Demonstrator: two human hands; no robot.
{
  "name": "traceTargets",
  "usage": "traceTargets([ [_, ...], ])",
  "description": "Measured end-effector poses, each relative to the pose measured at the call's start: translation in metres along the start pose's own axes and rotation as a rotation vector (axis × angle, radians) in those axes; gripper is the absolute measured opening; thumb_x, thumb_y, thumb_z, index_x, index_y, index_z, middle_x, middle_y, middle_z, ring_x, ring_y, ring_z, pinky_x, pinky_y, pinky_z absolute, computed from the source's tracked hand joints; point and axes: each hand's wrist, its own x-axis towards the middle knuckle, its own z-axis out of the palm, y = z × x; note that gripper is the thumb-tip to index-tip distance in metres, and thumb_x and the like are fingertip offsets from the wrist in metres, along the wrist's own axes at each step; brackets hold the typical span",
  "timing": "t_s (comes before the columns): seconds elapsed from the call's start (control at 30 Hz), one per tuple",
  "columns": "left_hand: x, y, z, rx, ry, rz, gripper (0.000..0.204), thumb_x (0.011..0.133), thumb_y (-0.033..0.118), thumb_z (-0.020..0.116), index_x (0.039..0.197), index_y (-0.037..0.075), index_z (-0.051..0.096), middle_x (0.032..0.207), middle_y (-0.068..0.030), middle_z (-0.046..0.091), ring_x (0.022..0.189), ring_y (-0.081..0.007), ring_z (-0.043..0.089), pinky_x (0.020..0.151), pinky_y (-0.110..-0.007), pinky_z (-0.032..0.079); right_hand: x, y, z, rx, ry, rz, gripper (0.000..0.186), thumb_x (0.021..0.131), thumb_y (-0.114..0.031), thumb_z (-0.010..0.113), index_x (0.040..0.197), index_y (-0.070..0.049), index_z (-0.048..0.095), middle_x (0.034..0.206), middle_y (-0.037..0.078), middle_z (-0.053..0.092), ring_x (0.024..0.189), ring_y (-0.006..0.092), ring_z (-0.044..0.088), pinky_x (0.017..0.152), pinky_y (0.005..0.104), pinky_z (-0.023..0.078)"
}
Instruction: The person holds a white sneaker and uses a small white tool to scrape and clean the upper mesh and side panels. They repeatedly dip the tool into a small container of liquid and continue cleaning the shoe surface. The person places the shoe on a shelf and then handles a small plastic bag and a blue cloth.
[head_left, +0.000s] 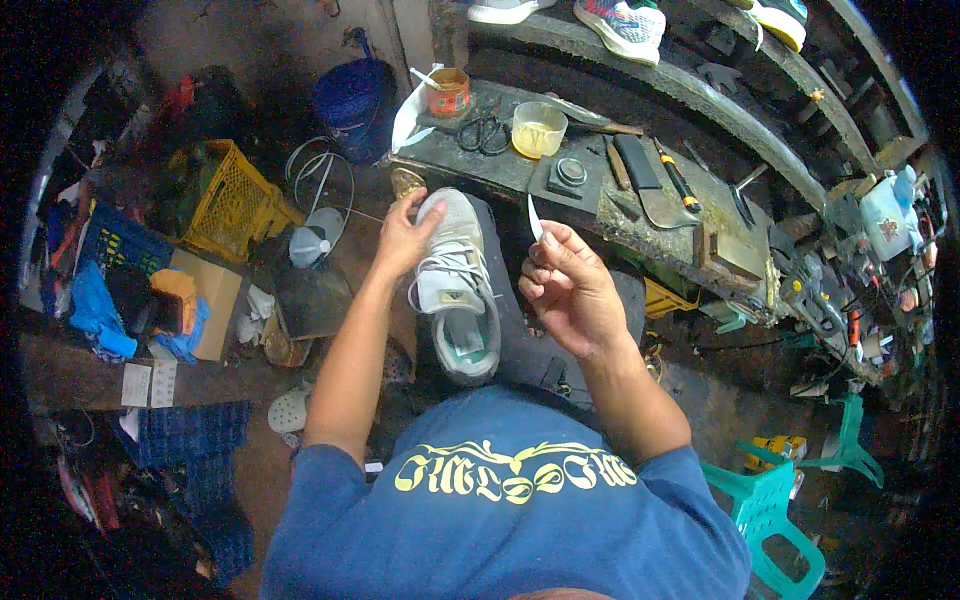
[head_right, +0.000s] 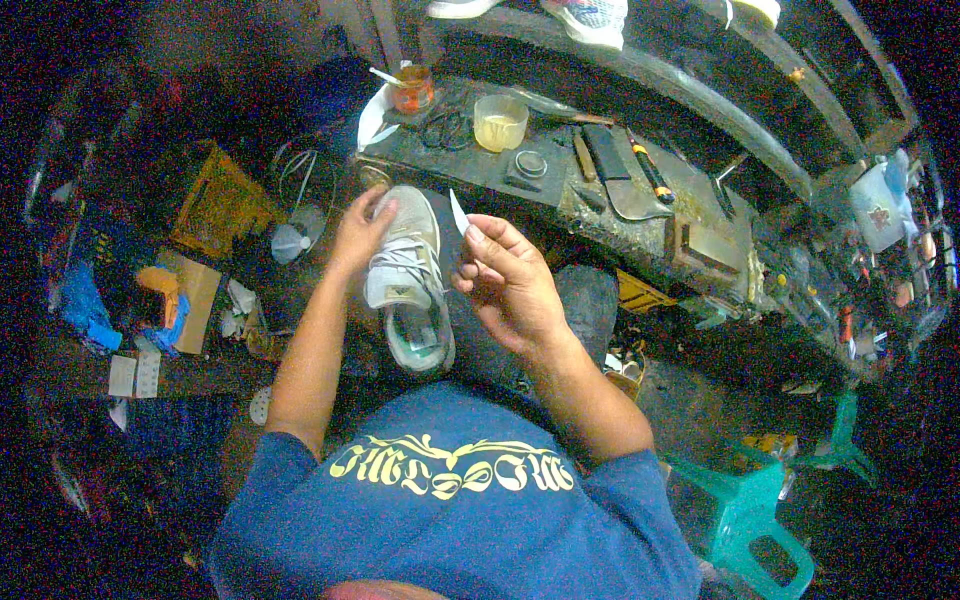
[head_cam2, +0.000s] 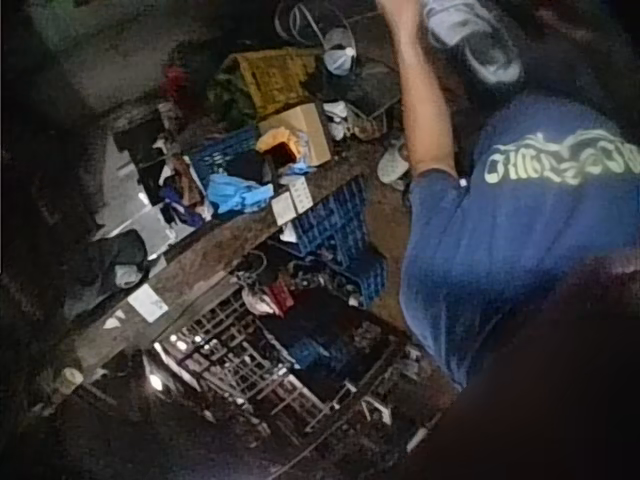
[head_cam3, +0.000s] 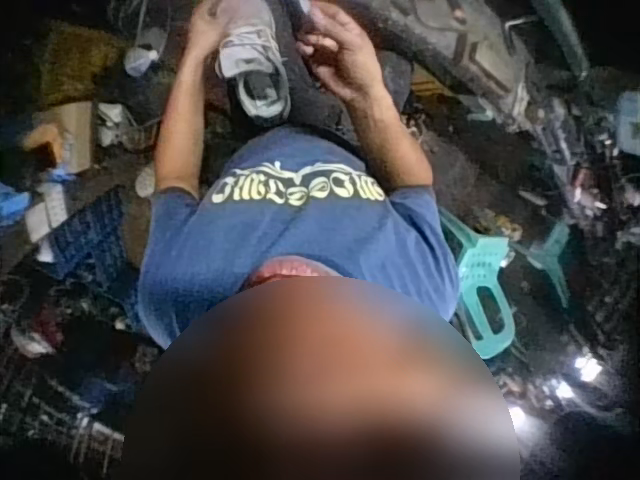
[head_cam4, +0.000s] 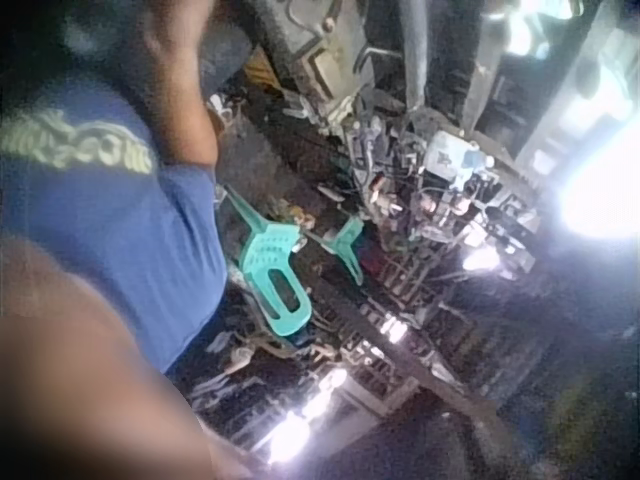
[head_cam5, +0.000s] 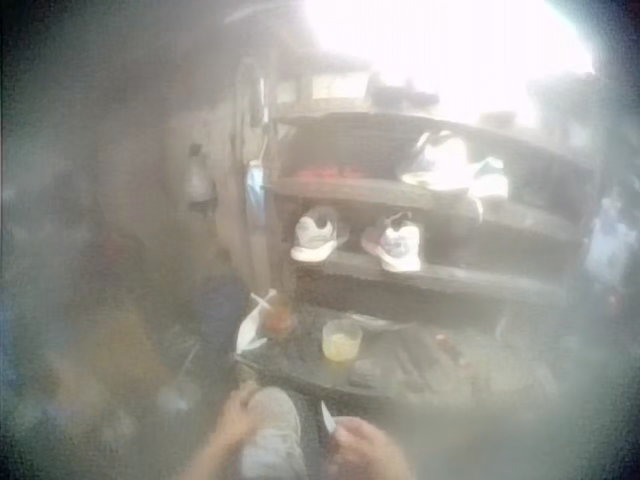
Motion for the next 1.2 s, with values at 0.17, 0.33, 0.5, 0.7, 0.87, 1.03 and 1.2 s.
traceTargets([
  [0.17, 0.024, -0.07, -0.034, -0.364, 0.317, -0.218, 0.052, 0.098, 0.049, 0.07, 0.123, 0.003, 0.067, 0.1, -0.0023, 0.067, 0.091, -0.0165, 0.062, 0.086, -0.031, 0.05, 0.005, 0.006, -0.015, -0.012, 0.046, 0.005, 0.023, 0.102, -0.017, 0.065, 0.123, -0.01, 0.059, 0.089, 0.001, 0.055, 0.073, 0.0105, 0.05, 0.065, 0.0271, 0.042],
  [0.33, 0.033, -0.218, -0.055, -0.796, 0.346, -0.677, 0.056, 0.1, 0.063, 0.057, 0.112, 0.009, 0.065, 0.087, -0.0016, 0.058, 0.077, -0.0154, 0.054, 0.07, -0.035, 0.046, 0.001, 0.015, -0.034, -0.1, 0.115, -0.03, 0.025, 0.102, -0.017, 0.065, 0.123, -0.007, 0.058, 0.084, -0.001, 0.052, 0.071, 0.0101, 0.049, 0.066, 0.0289, 0.043],
  [0.5, 0.04, -0.315, 0.005, -0.558, 0.417, -0.95, 0.074, 0.1, 0.072, 0.046, 0.128, 0.006, 0.062, 0.099, -0.0107, 0.061, 0.087, -0.023, 0.056, 0.083, -0.046, 0.048, -0.008, 0.011, -0.058, -0.121, 0.163, -0.012, 0.024, 0.103, -0.019, 0.063, 0.124, -0.008, 0.059, 0.083, -0.002, 0.053, 0.075, 0.0103, 0.054, 0.068, 0.0284, 0.046],
  [0.7, 0.079, -0.296, 0.046, -0.49, 0.236, -0.845, 0.091, 0.096, 0.08, 0.04, 0.136, -0.001, 0.055, 0.118, -0.0187, 0.065, 0.101, -0.0347, 0.064, 0.092, -0.056, 0.051, -0.013, 0.005, -0.078, -0.262, 0.307, -0.053, 0.018, 0.104, -0.017, 0.063, 0.121, -0.011, 0.06, 0.085, -0.001, 0.06, 0.071, 0.011, 0.056, 0.064, 0.029, 0.048],
  [0.87, 0.116, -0.263, 0.052, -0.751, 0.357, -0.889, 0.102, 0.094, 0.084, 0.033, 0.151, 0.001, 0.041, 0.145, -0.0229, 0.054, 0.12, -0.0402, 0.061, 0.093, -0.058, 0.053, -0.009, 0.013, -0.082, -0.287, 0.3, -0.033, 0.017, 0.105, -0.02, 0.061, 0.121, -0.015, 0.059, 0.086, -0.003, 0.059, 0.071, 0.0082, 0.056, 0.065, 0.0282, 0.045],
  [1.03, 0.128, -0.292, 0.073, -0.8, 0.365, -1.036, 0.105, 0.092, 0.087, 0.033, 0.159, 0.005, 0.03, 0.157, -0.0225, 0.044, 0.131, -0.0452, 0.056, 0.098, -0.062, 0.05, -0.007, 0.016, -0.085, -0.314, 0.379, 0.026, 0.021, 0.104, -0.022, 0.064, 0.123, -0.014, 0.06, 0.085, -0.004, 0.06, 0.071, 0.0092, 0.055, 0.064, 0.0278, 0.044],
  [1.2, 0.14, -0.342, 0.086, -1.403, 0.368, -0.94, 0.105, 0.092, 0.084, 0.043, 0.161, 0.007, 0.026, 0.162, -0.0196, 0.039, 0.139, -0.0425, 0.049, 0.112, -0.062, 0.04, -0.001, 0.019, -0.085, -0.354, 0.442, 0.037, 0.023, 0.103, -0.022, 0.066, 0.124, -0.014, 0.062, 0.085, -0.003, 0.061, 0.071, 0.0095, 0.055, 0.065, 0.0278, 0.045],
])
